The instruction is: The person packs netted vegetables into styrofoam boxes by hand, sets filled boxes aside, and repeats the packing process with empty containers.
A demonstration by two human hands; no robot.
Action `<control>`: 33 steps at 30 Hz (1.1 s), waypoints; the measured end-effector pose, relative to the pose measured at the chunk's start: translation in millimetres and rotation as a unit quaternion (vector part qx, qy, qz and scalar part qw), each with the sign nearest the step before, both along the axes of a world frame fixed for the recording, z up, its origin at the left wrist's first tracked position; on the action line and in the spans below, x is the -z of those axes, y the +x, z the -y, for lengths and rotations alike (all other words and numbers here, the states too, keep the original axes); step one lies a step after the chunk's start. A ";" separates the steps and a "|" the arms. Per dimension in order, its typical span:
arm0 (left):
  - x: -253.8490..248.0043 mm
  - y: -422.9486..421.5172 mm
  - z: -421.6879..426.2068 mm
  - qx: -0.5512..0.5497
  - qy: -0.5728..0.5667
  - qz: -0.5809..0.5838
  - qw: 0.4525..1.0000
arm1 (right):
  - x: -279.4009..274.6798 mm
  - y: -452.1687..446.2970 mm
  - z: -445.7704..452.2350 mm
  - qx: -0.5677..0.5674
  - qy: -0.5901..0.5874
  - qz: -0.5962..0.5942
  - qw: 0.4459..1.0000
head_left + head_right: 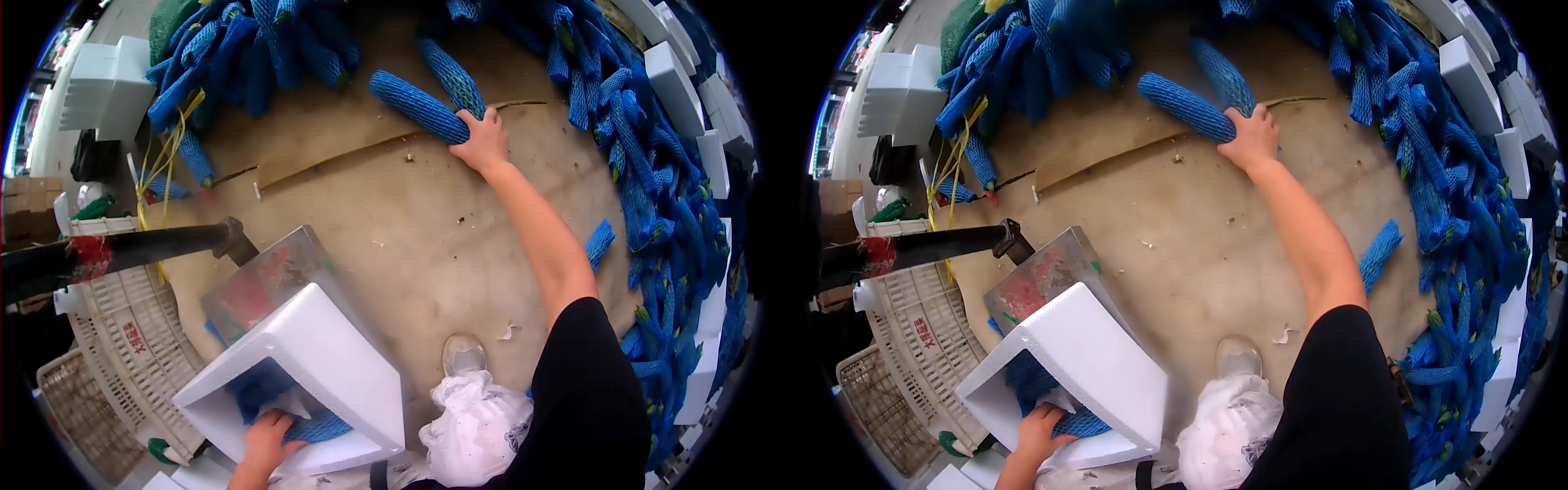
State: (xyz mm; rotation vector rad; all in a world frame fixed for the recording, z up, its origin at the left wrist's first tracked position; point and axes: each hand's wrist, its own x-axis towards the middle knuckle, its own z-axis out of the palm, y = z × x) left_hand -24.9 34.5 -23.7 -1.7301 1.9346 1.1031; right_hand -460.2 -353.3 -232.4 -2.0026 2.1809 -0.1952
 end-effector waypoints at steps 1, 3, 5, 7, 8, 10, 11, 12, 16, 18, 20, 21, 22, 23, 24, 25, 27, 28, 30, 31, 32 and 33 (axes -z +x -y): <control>-2.5 -0.1 0.5 0.008 0.013 0.008 1.000 | -2.8 -4.9 -24.4 -0.013 0.003 0.042 0.999; -3.1 0.3 -0.8 0.002 -0.007 -0.007 1.000 | -3.2 -6.6 -95.2 -0.009 0.027 0.110 0.994; -1.8 -2.2 -1.9 -0.002 -0.037 -0.024 0.999 | -9.2 -8.8 -168.5 -0.032 -0.010 0.107 0.994; -3.1 -2.4 -8.0 -0.004 -0.072 -0.024 0.997 | -25.7 -3.9 -218.3 0.048 0.081 0.173 0.981; -5.0 -0.8 -11.0 -0.019 -0.076 -0.035 0.996 | -30.7 -0.7 -242.2 0.082 0.104 0.233 0.963; -12.6 6.3 -16.8 -0.072 -0.090 -0.081 0.990 | -26.4 -9.9 -263.5 0.037 0.021 0.441 0.896; -21.5 12.5 -24.8 -0.128 -0.056 -0.113 0.984 | -59.1 -2.9 -264.6 0.037 0.021 0.461 0.886; -26.5 19.1 -32.2 -0.182 -0.026 -0.151 0.971 | -85.0 3.4 -263.9 0.002 0.014 0.482 0.876; -28.4 22.4 -58.4 -0.166 -0.080 -0.207 0.961 | -221.1 84.3 -240.7 -0.256 -0.138 0.409 0.865; -23.9 22.0 -61.6 -0.166 -0.109 -0.217 0.956 | -261.7 144.1 -237.7 -0.417 -0.206 0.359 0.809; -20.4 21.1 -68.6 -0.178 -0.129 -0.207 0.953 | -299.5 207.5 -247.4 -0.530 -0.199 0.314 0.762; -13.3 23.0 -73.8 -0.177 -0.143 -0.215 0.950 | -290.8 231.9 -256.6 -0.571 -0.159 0.290 0.751; -8.7 26.8 -79.5 -0.173 -0.155 -0.221 0.947 | -274.6 252.2 -267.3 -0.608 -0.137 0.275 0.732; -9.3 28.3 -87.0 -0.198 -0.117 -0.170 0.958 | -260.4 257.2 -275.7 -0.647 -0.066 0.172 0.739; -15.9 34.1 -89.7 -0.204 -0.122 -0.166 0.957 | -246.3 259.6 -282.6 -0.653 0.038 0.085 0.752; -28.2 40.4 -91.0 -0.216 -0.063 -0.209 0.952 | -232.0 262.8 -283.0 -0.630 0.100 0.061 0.768; -53.1 44.4 -93.4 -0.210 -0.042 -0.252 0.944 | -218.3 265.1 -278.5 -0.611 0.172 0.054 0.771; -67.7 41.5 -85.2 -0.246 -0.057 -0.235 0.939 | -213.2 266.5 -270.7 -0.615 0.182 0.076 0.763; -52.1 35.4 -58.6 -0.259 -0.344 -0.171 0.886 | -207.9 266.4 -267.4 -0.622 0.227 0.087 0.744; -43.4 36.0 -38.4 -0.188 -0.407 -0.066 0.891 | -207.2 267.0 -264.1 -0.643 0.219 0.078 0.730; -32.0 35.6 -19.9 -0.114 -0.463 0.039 0.878 | -206.2 265.7 -259.7 -0.663 0.210 0.067 0.716; -13.6 31.5 -9.7 -0.132 -0.416 0.034 0.899 | -199.1 260.0 -262.3 -0.675 0.156 0.077 0.717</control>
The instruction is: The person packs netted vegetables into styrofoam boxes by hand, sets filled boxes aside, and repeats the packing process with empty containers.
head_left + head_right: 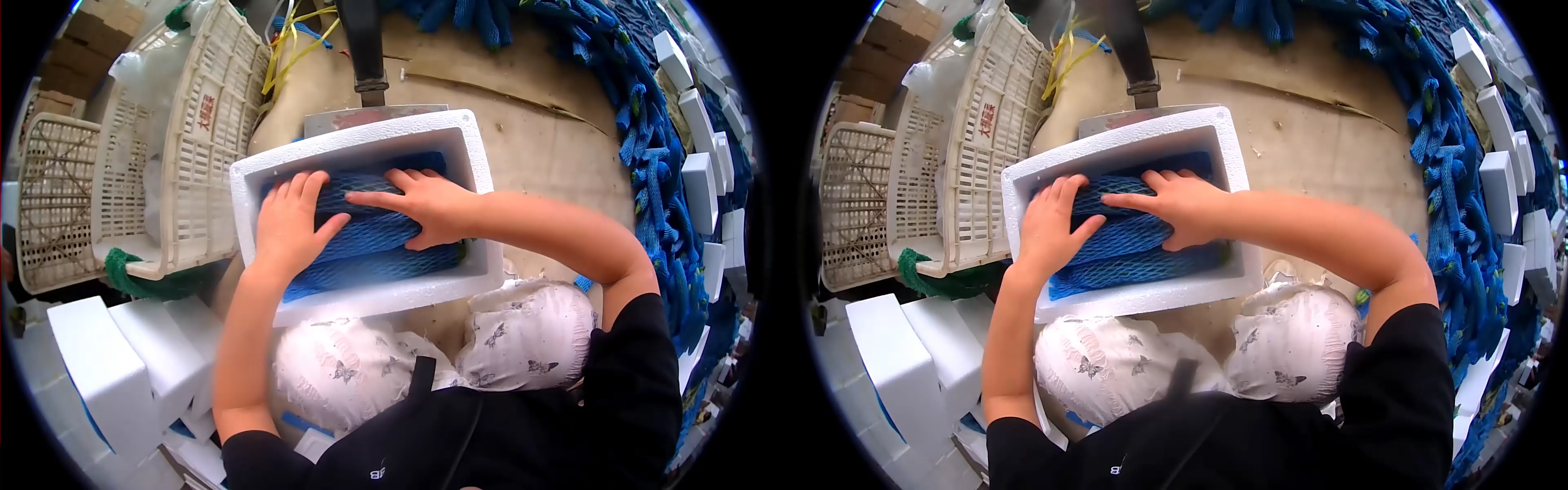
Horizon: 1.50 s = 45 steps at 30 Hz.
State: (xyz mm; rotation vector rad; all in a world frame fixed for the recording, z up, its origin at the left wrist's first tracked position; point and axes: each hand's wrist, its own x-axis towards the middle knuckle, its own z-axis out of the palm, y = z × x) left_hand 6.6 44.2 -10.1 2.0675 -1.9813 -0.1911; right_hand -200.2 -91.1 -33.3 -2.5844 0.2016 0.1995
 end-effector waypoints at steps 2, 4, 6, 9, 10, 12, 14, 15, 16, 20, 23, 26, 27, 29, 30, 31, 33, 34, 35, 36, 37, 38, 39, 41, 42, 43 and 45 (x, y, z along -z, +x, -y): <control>48.1 -2.5 5.5 -0.036 0.105 -0.029 0.993 | -4.3 -17.4 -10.1 -0.007 -0.134 0.047 0.990; 52.5 2.9 11.9 -0.030 0.119 -0.037 0.992 | -21.7 -34.8 -8.5 -0.008 -0.212 0.084 0.974; 64.8 8.1 14.9 -0.020 0.112 -0.046 0.993 | -34.5 -43.2 -4.7 -0.001 -0.117 -0.132 0.984; 55.2 3.2 20.6 -0.031 0.125 -0.085 0.988 | -22.8 -30.0 -2.8 -0.033 -0.094 -0.106 0.989; 51.3 2.3 20.0 -0.046 0.122 -0.119 0.984 | -4.7 -32.1 -8.3 -0.017 -0.093 -0.078 0.992; 48.5 2.3 23.7 -0.055 0.158 -0.133 0.977 | 2.0 -29.7 -10.4 -0.011 -0.103 -0.063 0.993; 49.0 0.2 28.9 -0.074 0.159 -0.187 0.966 | 0.3 -31.4 -11.4 -0.013 -0.115 -0.049 0.992; 44.4 -0.7 33.9 -0.074 0.159 -0.188 0.967 | -4.7 -29.9 -9.0 -0.029 -0.110 -0.057 0.992; 36.7 -2.8 39.1 -0.072 0.249 -0.138 0.956 | -6.3 -28.3 -7.6 -0.046 -0.105 -0.064 0.991; 46.5 -9.6 25.8 -0.039 0.238 -0.056 0.969 | -4.3 -33.0 -10.3 -0.042 -0.083 -0.049 0.994; 43.0 -20.4 28.6 0.003 0.161 -0.007 0.987 | -16.4 -37.7 -1.5 0.012 -0.071 -0.083 0.994; 51.9 -42.8 18.8 0.006 0.127 0.014 0.992 | -40.7 -116.8 33.8 0.200 -0.038 0.325 0.923; 63.5 -34.9 15.4 0.012 0.085 0.005 0.996 | -34.6 -171.3 42.1 0.348 -0.082 0.333 0.872; 73.6 -15.0 18.0 0.037 -0.003 0.058 0.998 | 23.3 -301.3 27.1 0.687 -0.022 0.295 0.663; 81.6 -8.4 20.3 0.049 0.009 0.032 0.998 | 78.1 -386.9 -6.9 0.797 -0.087 0.154 0.578; 82.7 -11.0 27.5 0.054 0.055 0.012 0.997 | 107.4 -434.3 -50.1 0.850 -0.081 -0.063 0.517; 91.6 -0.9 27.2 0.100 0.050 0.094 0.989 | 174.6 -460.5 -132.2 0.903 0.059 -0.198 0.377; 84.5 -3.8 26.8 0.070 0.124 0.069 0.987 | 201.8 -445.6 -162.2 0.885 0.020 -0.251 0.391; 75.0 -13.1 27.7 0.078 0.127 0.071 0.986 | 219.5 -426.5 -181.5 0.862 -0.015 -0.307 0.402; 64.4 -24.8 26.7 0.067 0.159 0.051 0.984 | 222.5 -416.5 -181.8 0.864 -0.009 -0.309 0.397; 58.9 -30.5 27.2 0.056 0.190 0.031 0.980 | 222.2 -407.9 -180.0 0.875 -0.019 -0.262 0.406; 64.8 -31.1 24.5 0.080 0.176 -0.008 0.981 | 216.5 -404.4 -179.6 0.885 -0.031 -0.215 0.413; 65.7 -32.0 24.5 0.085 0.174 -0.008 0.981 | 208.4 -410.1 -176.3 0.887 -0.032 -0.214 0.408; 73.0 -37.6 28.2 0.112 0.149 -0.003 0.982 | 186.6 -433.9 -152.7 0.929 0.040 -0.104 0.353; 76.4 -32.5 28.4 0.111 0.155 -0.007 0.982 | 173.2 -440.5 -126.1 0.929 -0.012 -0.067 0.364; 75.2 -34.8 30.3 0.110 0.154 -0.005 0.982 | 169.1 -445.7 -99.7 0.926 -0.059 -0.033 0.372; 65.8 -36.9 31.5 0.134 0.163 -0.016 0.977 | 210.3 -466.8 -55.0 0.911 -0.085 -0.045 0.400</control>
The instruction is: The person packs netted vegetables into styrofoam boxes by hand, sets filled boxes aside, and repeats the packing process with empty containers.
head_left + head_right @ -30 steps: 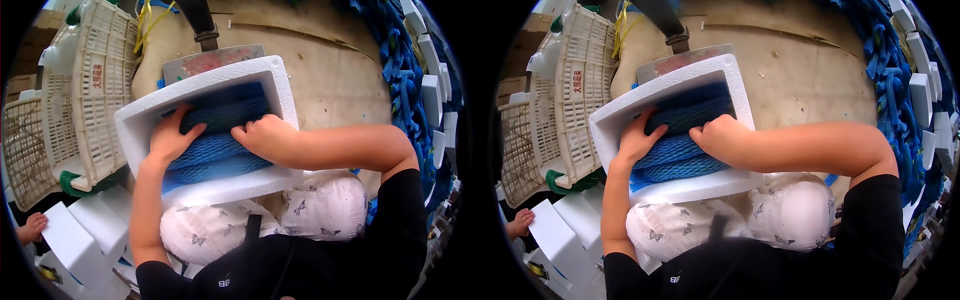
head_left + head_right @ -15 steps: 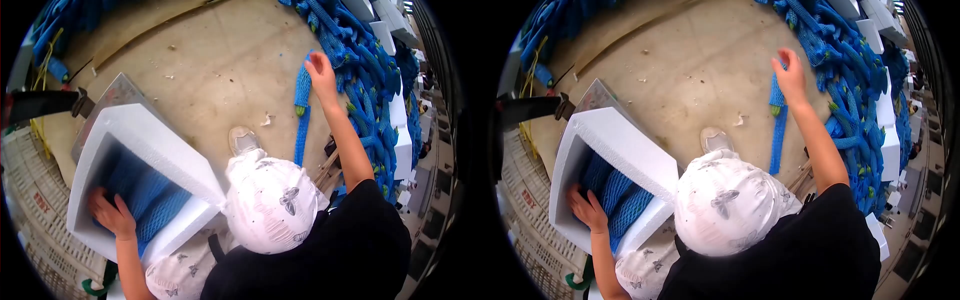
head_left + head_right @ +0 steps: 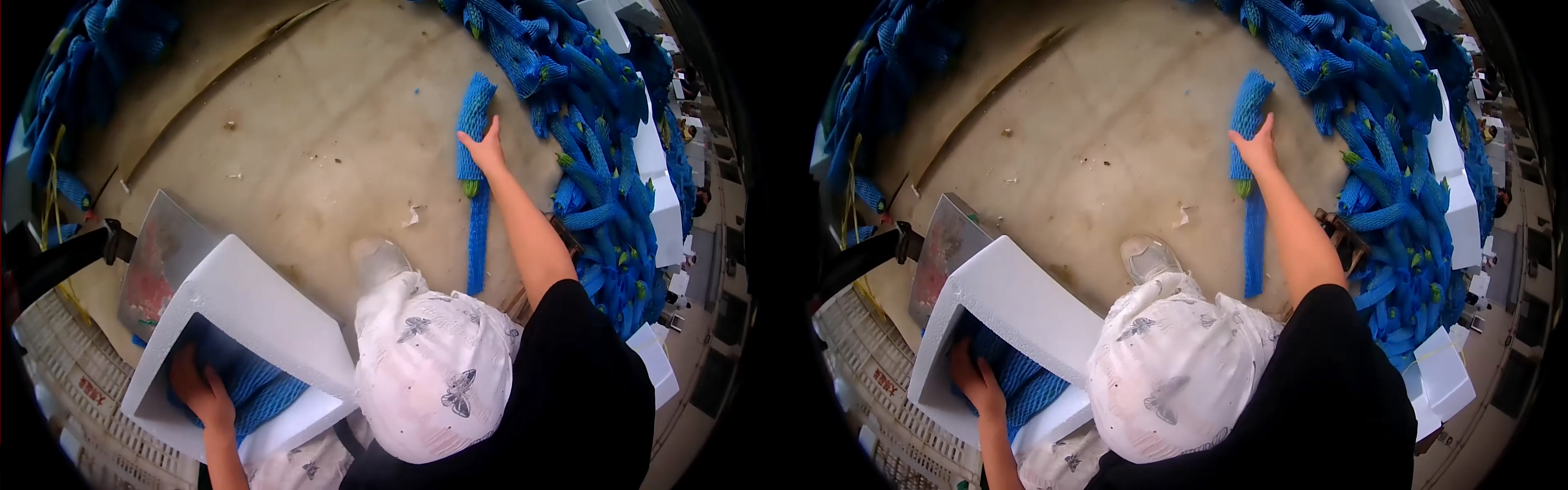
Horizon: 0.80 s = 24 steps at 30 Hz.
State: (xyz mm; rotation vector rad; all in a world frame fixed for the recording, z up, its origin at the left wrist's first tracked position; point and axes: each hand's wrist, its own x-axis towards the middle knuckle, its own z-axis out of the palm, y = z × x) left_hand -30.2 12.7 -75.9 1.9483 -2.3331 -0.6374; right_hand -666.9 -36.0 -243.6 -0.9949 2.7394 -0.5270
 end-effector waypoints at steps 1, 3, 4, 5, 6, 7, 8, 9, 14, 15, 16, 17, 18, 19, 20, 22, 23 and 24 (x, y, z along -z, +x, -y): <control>-2.3 -0.9 -1.4 -0.014 0.005 -0.023 1.000 | -0.2 3.6 7.7 -0.008 -0.005 0.004 1.000; -2.0 0.2 -5.2 -0.006 0.009 -0.011 1.000 | -3.2 28.3 33.5 0.038 0.089 0.019 0.995; -7.4 5.0 -11.2 0.005 0.024 0.002 1.000 | -21.7 52.7 33.4 0.000 -0.087 0.127 0.988; -15.6 0.7 -8.7 -0.012 0.030 -0.033 0.999 | -43.2 75.7 36.9 -0.035 -0.190 0.325 0.926; -22.8 -4.7 -2.4 -0.027 0.034 -0.067 0.997 | -67.7 100.3 36.5 -0.136 -0.208 0.409 0.878; -25.0 -5.9 -2.8 -0.039 0.028 -0.062 0.997 | -97.1 135.8 43.7 -0.200 -0.212 0.418 0.860; -25.0 -6.2 -3.5 -0.045 0.020 -0.063 0.997 | -128.2 166.9 52.6 -0.261 -0.221 0.418 0.842; -26.3 -5.2 -3.9 -0.047 0.018 -0.074 0.996 | -169.3 201.5 61.6 -0.355 -0.196 0.467 0.786; -6.2 10.8 -28.1 -0.010 -0.037 -0.084 0.996 | -282.4 379.0 77.6 -0.787 -0.167 0.342 0.486; -2.1 12.3 -34.9 -0.018 -0.033 -0.062 0.997 | -283.1 407.9 71.2 -0.824 -0.122 0.296 0.467; -8.4 12.6 -36.1 -0.032 0.026 -0.076 0.996 | -272.6 431.1 65.6 -0.855 -0.062 0.236 0.458; -13.9 11.0 -37.0 -0.041 0.022 -0.099 0.994 | -245.4 451.2 59.7 -0.870 -0.073 0.151 0.464; -18.8 9.3 -37.1 -0.050 0.016 -0.120 0.991 | -236.7 461.0 56.1 -0.878 -0.076 0.146 0.450; -22.8 8.1 -37.4 -0.043 -0.003 -0.113 0.993 | -230.8 468.4 52.6 -0.883 -0.060 0.066 0.461; -24.5 6.8 -38.4 -0.053 -0.006 -0.116 0.992 | -231.0 472.7 49.1 -0.881 -0.043 -0.013 0.470; -25.3 3.3 -38.8 -0.038 -0.077 -0.125 0.988 | -231.5 479.1 48.9 -0.889 -0.055 -0.011 0.453; -25.6 3.4 -36.2 -0.034 -0.028 -0.131 0.990 | -229.7 488.6 46.6 -0.899 -0.082 0.016 0.430; -29.0 2.2 -36.0 -0.035 -0.028 -0.133 0.990 | -226.7 498.6 44.0 -0.905 -0.108 0.045 0.409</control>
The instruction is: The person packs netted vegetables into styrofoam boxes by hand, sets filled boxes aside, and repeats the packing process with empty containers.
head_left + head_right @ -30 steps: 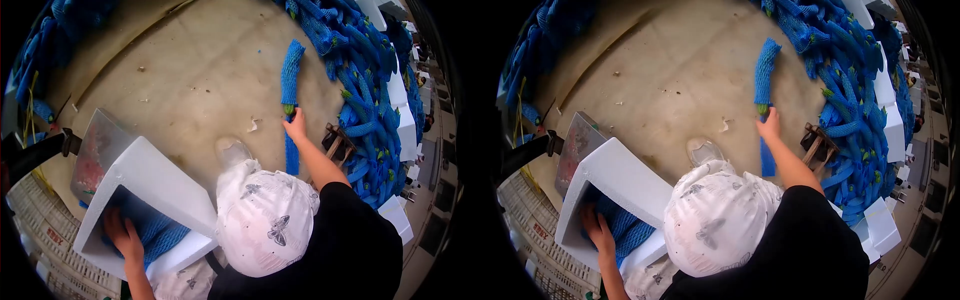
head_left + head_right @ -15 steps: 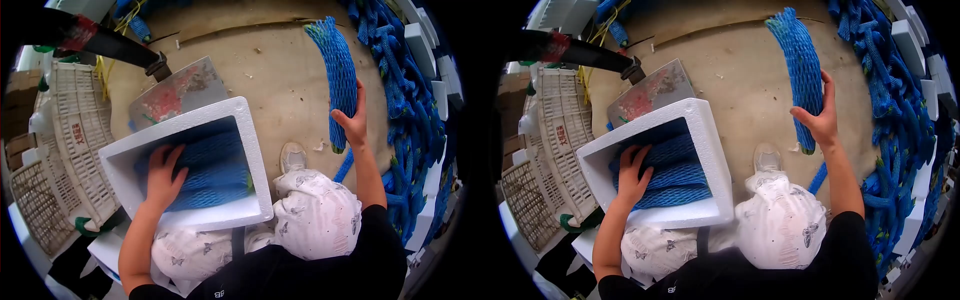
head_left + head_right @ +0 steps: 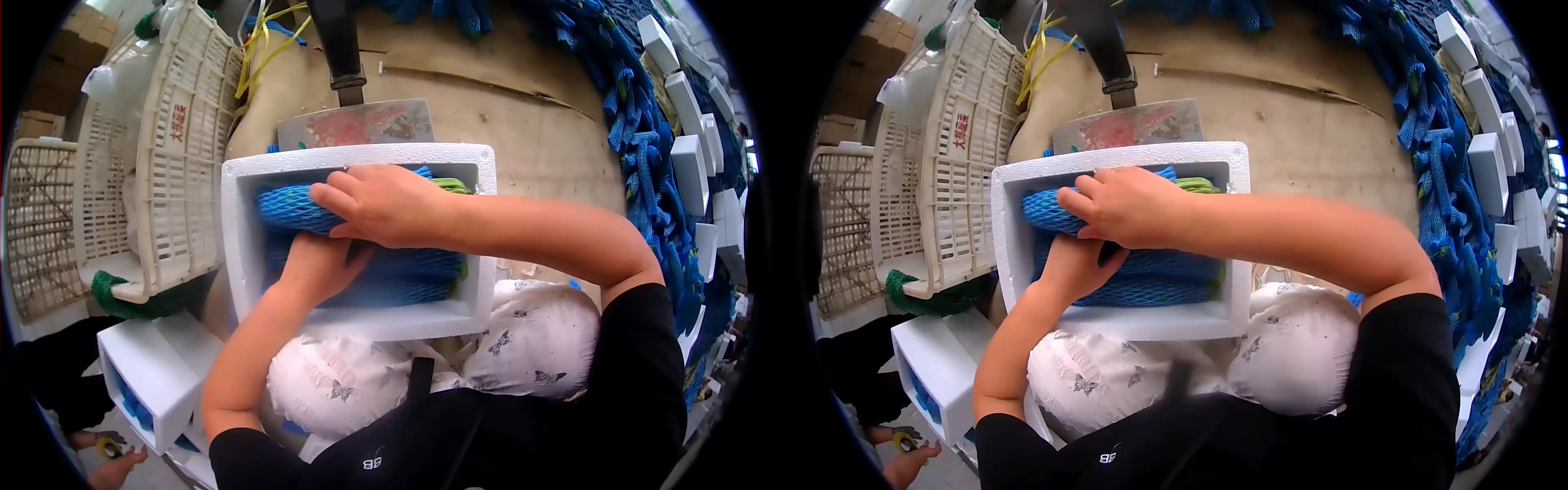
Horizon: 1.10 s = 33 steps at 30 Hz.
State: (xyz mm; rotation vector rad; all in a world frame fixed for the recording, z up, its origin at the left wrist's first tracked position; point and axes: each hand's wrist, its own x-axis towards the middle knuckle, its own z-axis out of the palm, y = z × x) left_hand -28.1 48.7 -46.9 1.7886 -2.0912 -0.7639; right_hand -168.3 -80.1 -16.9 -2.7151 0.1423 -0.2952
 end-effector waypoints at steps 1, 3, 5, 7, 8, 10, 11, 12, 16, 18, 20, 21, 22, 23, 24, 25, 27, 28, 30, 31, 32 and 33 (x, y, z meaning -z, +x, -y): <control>-4.9 -1.5 1.6 -0.009 0.004 0.021 1.000 | 8.4 13.3 -1.6 -0.008 -0.036 0.005 0.999; -4.4 -0.9 -0.5 -0.034 -0.029 0.066 0.997 | 25.4 10.4 1.0 0.002 -0.077 0.028 0.997; -2.3 -0.5 -2.8 -0.022 -0.073 0.051 0.996 | 31.2 -6.7 0.0 0.047 -0.113 0.078 0.989; -2.0 -1.4 -3.3 -0.006 -0.115 0.049 0.992 | 17.9 -25.3 0.2 0.048 -0.157 0.085 0.983; -3.6 -0.8 -1.6 -0.008 -0.111 0.047 0.993 | 7.9 -29.9 -1.8 0.057 -0.198 0.090 0.974; -3.4 -2.1 0.3 -0.007 -0.090 0.048 0.995 | 3.3 -26.2 -6.8 0.058 -0.124 -0.055 0.989; -1.4 -3.4 -1.4 -0.004 -0.083 0.045 0.996 | 15.9 -20.1 -3.0 0.044 -0.102 -0.125 0.986; -0.8 -4.0 -2.6 -0.002 -0.092 0.048 0.995 | 25.1 -15.6 -4.3 0.031 -0.078 -0.193 0.978; -10.8 3.3 0.7 -0.086 -0.147 0.043 0.985 | 34.7 -23.9 4.0 0.009 -0.038 -0.111 0.993; -25.7 12.6 15.4 -0.153 -0.222 0.072 0.960 | 27.6 -37.1 8.6 -0.009 -0.034 -0.064 0.997; -10.5 28.9 25.6 -0.109 -0.157 0.071 0.979 | 9.8 -49.8 1.5 0.074 -0.047 -0.228 0.970; -7.4 33.0 29.1 -0.097 -0.147 0.061 0.983 | 8.9 -51.7 5.4 0.080 -0.087 -0.226 0.967; -7.8 36.0 30.8 -0.084 -0.136 0.052 0.986 | 8.7 -49.5 10.3 0.070 -0.127 -0.243 0.959; -11.3 37.9 31.3 -0.078 -0.121 0.054 0.988 | 12.0 -46.8 11.1 0.061 -0.144 -0.231 0.960; -8.9 40.0 30.6 -0.081 -0.106 0.059 0.989 | 18.2 -43.8 12.3 0.054 -0.160 -0.219 0.961; 1.4 41.3 32.8 -0.079 -0.120 0.057 0.988 | 35.4 -39.1 14.9 0.040 -0.184 -0.223 0.957; 15.0 41.1 37.3 -0.078 -0.127 0.069 0.986 | 48.9 -31.9 11.8 0.026 -0.248 -0.243 0.937; 15.1 40.2 36.2 -0.081 -0.132 0.076 0.985 | 48.9 -30.7 14.0 0.025 -0.254 -0.234 0.938; 18.1 38.3 31.6 -0.096 -0.154 0.078 0.980 | 47.5 -37.3 17.7 -0.002 -0.252 -0.224 0.942; 18.6 38.4 28.8 -0.099 -0.143 0.100 0.980 | 43.3 -47.9 21.0 -0.012 -0.155 -0.185 0.970; 11.6 39.4 29.5 -0.096 -0.151 0.106 0.978 | 22.5 -59.1 23.3 -0.003 -0.103 -0.080 0.991; 5.5 36.7 27.2 -0.111 -0.133 0.116 0.978 | -1.8 -73.7 25.2 0.001 -0.048 0.020 0.999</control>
